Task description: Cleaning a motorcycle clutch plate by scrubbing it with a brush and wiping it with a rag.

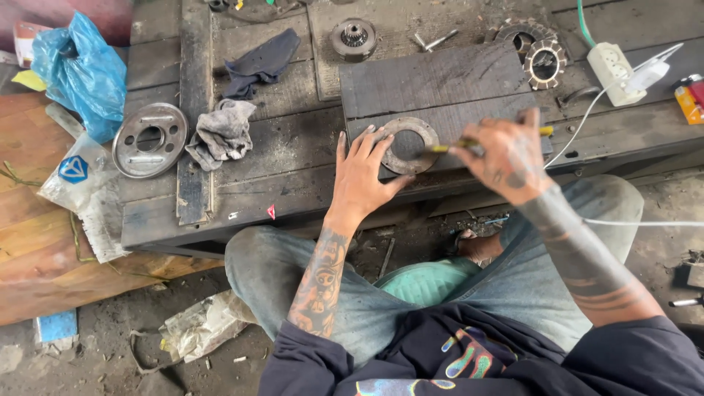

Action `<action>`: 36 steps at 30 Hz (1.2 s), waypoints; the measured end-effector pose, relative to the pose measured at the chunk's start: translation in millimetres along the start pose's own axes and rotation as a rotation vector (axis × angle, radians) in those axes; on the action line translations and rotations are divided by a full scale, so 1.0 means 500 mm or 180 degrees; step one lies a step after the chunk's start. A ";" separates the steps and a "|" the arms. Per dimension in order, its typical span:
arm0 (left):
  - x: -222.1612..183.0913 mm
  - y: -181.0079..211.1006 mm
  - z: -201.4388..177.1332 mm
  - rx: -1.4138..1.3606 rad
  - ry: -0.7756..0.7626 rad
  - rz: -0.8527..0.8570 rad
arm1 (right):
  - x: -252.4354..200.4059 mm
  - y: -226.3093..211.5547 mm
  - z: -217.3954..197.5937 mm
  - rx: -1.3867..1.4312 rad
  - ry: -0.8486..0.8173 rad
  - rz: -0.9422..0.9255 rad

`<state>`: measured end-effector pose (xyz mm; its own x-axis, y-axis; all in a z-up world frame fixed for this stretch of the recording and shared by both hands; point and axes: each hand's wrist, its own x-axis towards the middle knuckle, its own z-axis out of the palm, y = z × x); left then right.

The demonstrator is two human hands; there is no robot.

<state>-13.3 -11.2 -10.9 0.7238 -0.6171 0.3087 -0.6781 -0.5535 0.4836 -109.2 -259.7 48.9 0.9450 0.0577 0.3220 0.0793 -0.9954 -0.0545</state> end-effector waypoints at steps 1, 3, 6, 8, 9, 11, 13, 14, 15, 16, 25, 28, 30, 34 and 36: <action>0.001 0.002 -0.001 -0.0026 -0.0058 -0.0043 | -0.001 -0.008 0.003 -0.0011 -0.0065 -0.0056; 0.004 0.004 -0.003 -0.0056 -0.0125 -0.0079 | 0.007 0.005 0.016 -0.0025 -0.0133 -0.0102; 0.004 0.007 -0.005 -0.0033 -0.0210 -0.0112 | 0.031 0.048 0.053 -0.0096 -0.0081 0.0123; 0.008 0.008 -0.013 -0.0183 -0.0279 -0.0163 | 0.065 0.058 0.084 -0.0168 0.0290 0.0081; 0.008 0.007 -0.013 -0.0168 -0.0272 -0.0144 | 0.072 0.048 0.086 -0.0169 0.0314 0.0088; 0.004 0.003 -0.014 -0.0382 -0.0343 -0.0215 | 0.086 0.025 0.093 0.0062 0.0192 -0.0052; 0.008 0.012 -0.023 -0.0431 -0.0326 -0.0241 | 0.109 0.029 0.112 -0.0040 0.0281 -0.0062; 0.010 0.016 -0.027 -0.0497 -0.0308 -0.0268 | 0.121 0.031 0.121 -0.0155 0.0359 -0.0073; 0.010 0.016 -0.027 -0.0483 -0.0304 -0.0266 | 0.125 0.017 0.129 -0.0147 0.0372 -0.0075; 0.010 0.016 -0.027 -0.0496 -0.0312 -0.0298 | 0.131 0.003 0.137 -0.0140 0.0423 -0.0257; 0.007 0.003 -0.001 -0.0676 -0.0080 -0.0609 | 0.150 -0.006 0.120 0.0121 -0.0038 -0.0222; 0.002 0.011 -0.006 -0.0713 -0.0069 -0.0683 | 0.149 -0.040 0.097 0.0111 -0.0123 -0.0290; 0.009 0.009 -0.012 -0.0723 -0.0080 -0.0707 | 0.158 -0.065 0.078 0.0157 -0.0148 -0.0355; 0.001 0.003 0.001 -0.0707 -0.0130 -0.0620 | 0.151 -0.052 0.098 0.0229 -0.0228 -0.0465; 0.006 0.005 -0.010 -0.0656 -0.0119 -0.0587 | 0.148 -0.059 0.098 0.0269 -0.0139 -0.0328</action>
<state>-12.0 -11.6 -4.8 0.8248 -0.5388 0.1713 -0.4922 -0.5352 0.6865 -25.9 -222.4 28.0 0.9433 0.1643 0.2885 0.2012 -0.9741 -0.1034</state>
